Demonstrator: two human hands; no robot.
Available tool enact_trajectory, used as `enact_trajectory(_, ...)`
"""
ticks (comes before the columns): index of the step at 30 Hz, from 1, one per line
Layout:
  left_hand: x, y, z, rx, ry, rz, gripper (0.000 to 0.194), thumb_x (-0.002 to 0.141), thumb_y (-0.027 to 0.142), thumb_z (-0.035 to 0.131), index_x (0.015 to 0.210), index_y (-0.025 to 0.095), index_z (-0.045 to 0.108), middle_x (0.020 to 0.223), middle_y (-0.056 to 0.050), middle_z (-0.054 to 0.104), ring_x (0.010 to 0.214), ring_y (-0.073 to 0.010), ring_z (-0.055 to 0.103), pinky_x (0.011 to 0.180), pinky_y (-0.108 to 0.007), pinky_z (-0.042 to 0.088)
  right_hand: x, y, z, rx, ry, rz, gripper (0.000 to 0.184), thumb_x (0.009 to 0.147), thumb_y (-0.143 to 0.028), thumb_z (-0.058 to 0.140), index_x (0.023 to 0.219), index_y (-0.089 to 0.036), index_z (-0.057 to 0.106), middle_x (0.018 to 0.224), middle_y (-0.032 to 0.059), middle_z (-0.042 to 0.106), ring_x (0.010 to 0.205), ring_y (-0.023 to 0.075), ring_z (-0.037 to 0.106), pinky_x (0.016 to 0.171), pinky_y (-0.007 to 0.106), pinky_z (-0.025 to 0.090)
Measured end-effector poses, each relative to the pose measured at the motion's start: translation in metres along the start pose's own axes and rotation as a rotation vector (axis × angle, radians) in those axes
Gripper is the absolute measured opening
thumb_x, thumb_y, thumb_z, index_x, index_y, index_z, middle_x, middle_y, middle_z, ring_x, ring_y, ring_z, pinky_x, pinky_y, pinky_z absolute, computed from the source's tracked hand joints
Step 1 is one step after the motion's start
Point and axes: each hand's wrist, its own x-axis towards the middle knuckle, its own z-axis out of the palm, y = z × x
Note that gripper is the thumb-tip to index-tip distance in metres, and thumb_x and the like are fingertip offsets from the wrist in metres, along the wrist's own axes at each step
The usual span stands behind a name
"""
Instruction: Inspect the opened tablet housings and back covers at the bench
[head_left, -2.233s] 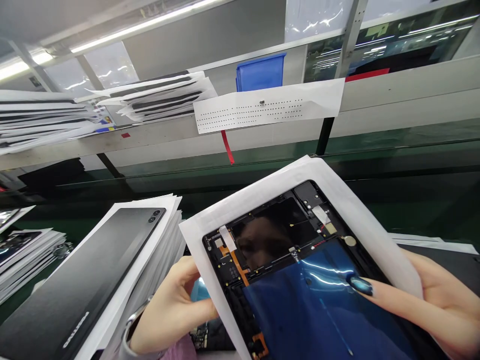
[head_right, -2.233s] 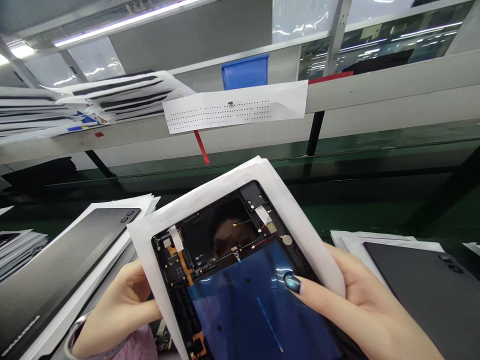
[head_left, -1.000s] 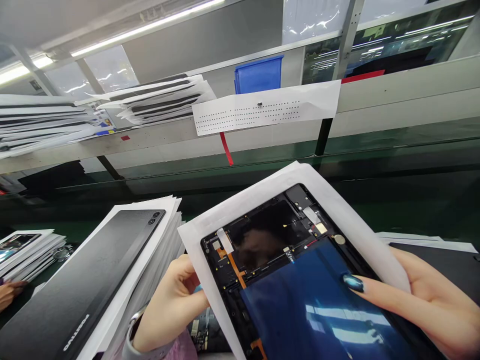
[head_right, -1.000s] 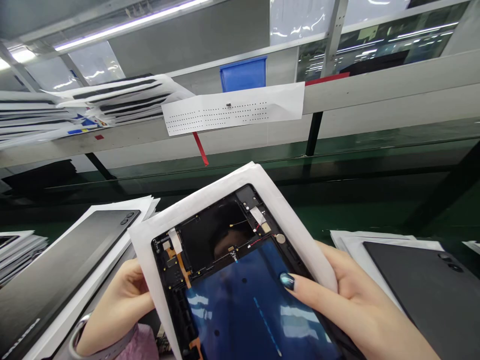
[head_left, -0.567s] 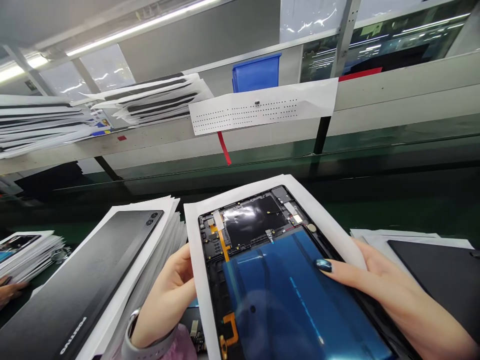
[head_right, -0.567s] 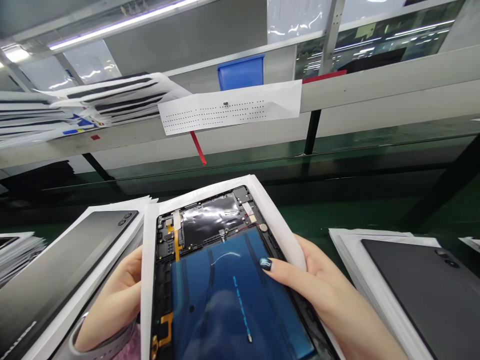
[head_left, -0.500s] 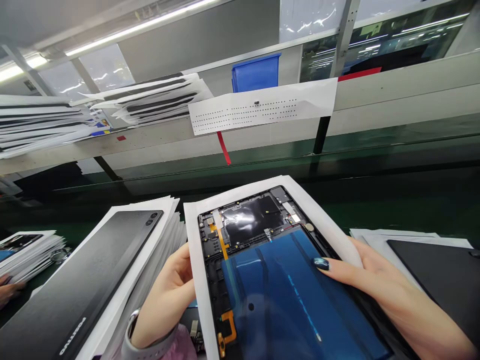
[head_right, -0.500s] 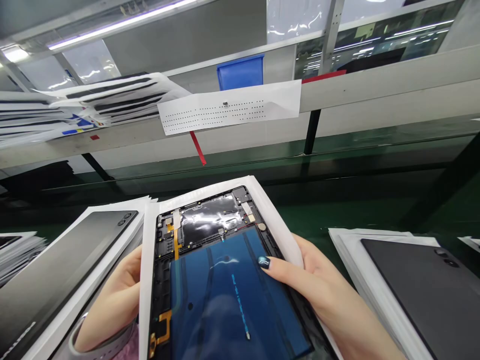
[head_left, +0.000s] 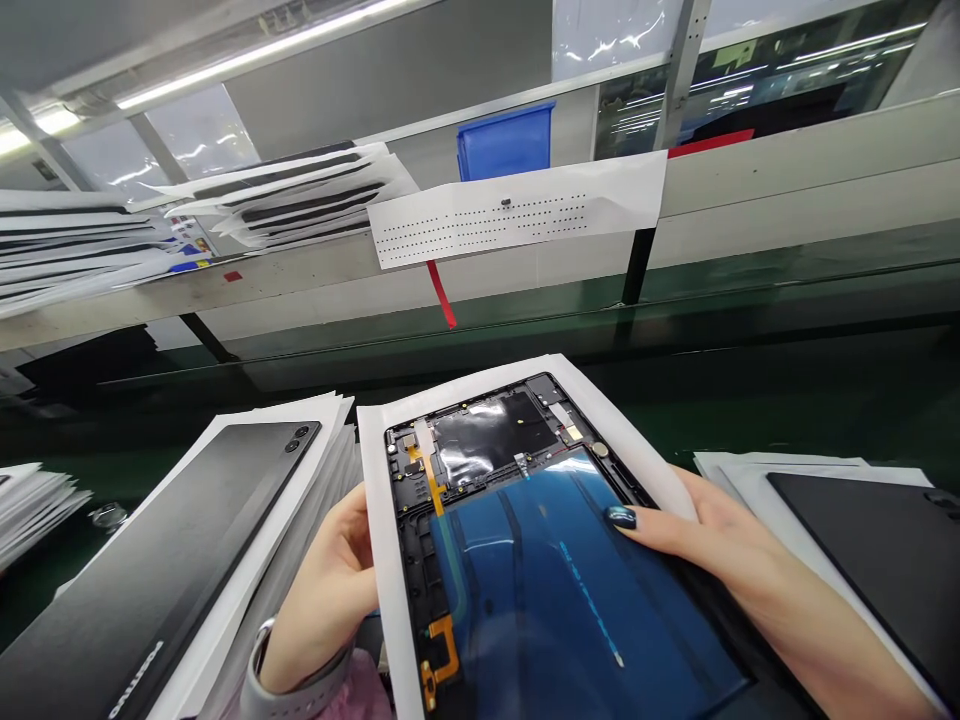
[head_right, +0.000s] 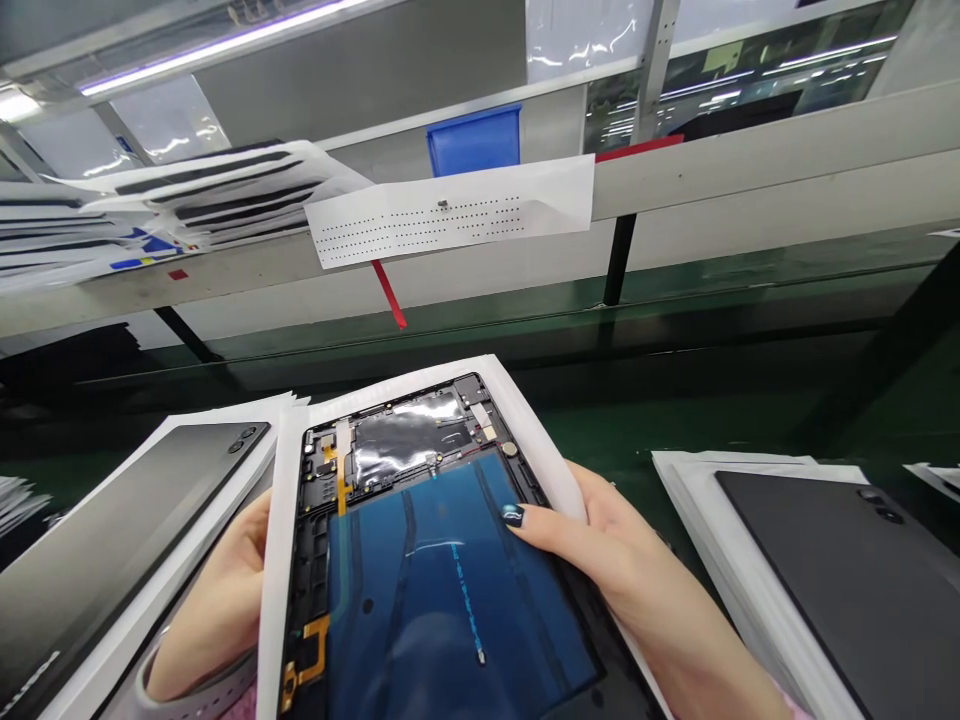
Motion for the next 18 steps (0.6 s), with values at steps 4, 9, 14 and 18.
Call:
enact_trajectory(4, -0.002, 0.001, 0.001, 0.024, 0.035, -0.002, 0.062, 0.037, 0.009, 0.096, 0.095, 0.026, 0.080, 0.094, -0.003, 0.082, 0.096, -0.0330, 0.075, 0.077, -0.031, 0.062, 0.003, 0.001, -0.006, -0.030, -0.021, 0.005, 0.029, 0.080, -0.023, 0.077, 0.109, -0.023, 0.079, 0.087, 0.0051, 0.083, 0.080, 0.0240, 0.079, 0.072, 0.028, 0.064)
enact_trajectory(9, -0.006, 0.000, -0.002, 0.054, 0.112, -0.108, 0.068, 0.031, 0.005, 0.095, 0.091, 0.032, 0.078, 0.091, 0.002, 0.083, 0.095, -0.0352, 0.074, 0.071, -0.035, 0.064, 0.008, 0.005, -0.013, -0.029, -0.070, -0.051, 0.042, 0.068, -0.031, 0.090, 0.108, -0.021, 0.079, 0.086, 0.0037, 0.082, 0.077, 0.0210, 0.078, 0.069, 0.023, 0.060)
enact_trajectory(14, -0.007, -0.001, -0.002, 0.079, 0.150, -0.164, 0.084, 0.023, 0.004, 0.095, 0.098, 0.036, 0.076, 0.099, 0.004, 0.083, 0.101, -0.0380, 0.073, 0.073, -0.035, 0.065, 0.010, 0.006, -0.014, -0.022, -0.093, -0.099, 0.042, 0.066, -0.033, 0.091, 0.105, -0.022, 0.080, 0.080, 0.0009, 0.080, 0.072, 0.0174, 0.075, 0.067, 0.020, 0.058)
enact_trajectory(18, -0.011, 0.002, 0.002, 0.065, 0.170, -0.183, 0.092, 0.023, 0.009, 0.096, 0.107, 0.038, 0.074, 0.102, 0.004, 0.083, 0.103, -0.0394, 0.073, 0.073, -0.035, 0.065, 0.010, 0.003, -0.014, -0.034, -0.113, -0.095, 0.042, 0.065, -0.034, 0.092, 0.103, -0.021, 0.081, 0.078, 0.0007, 0.079, 0.070, 0.0158, 0.074, 0.069, 0.021, 0.058)
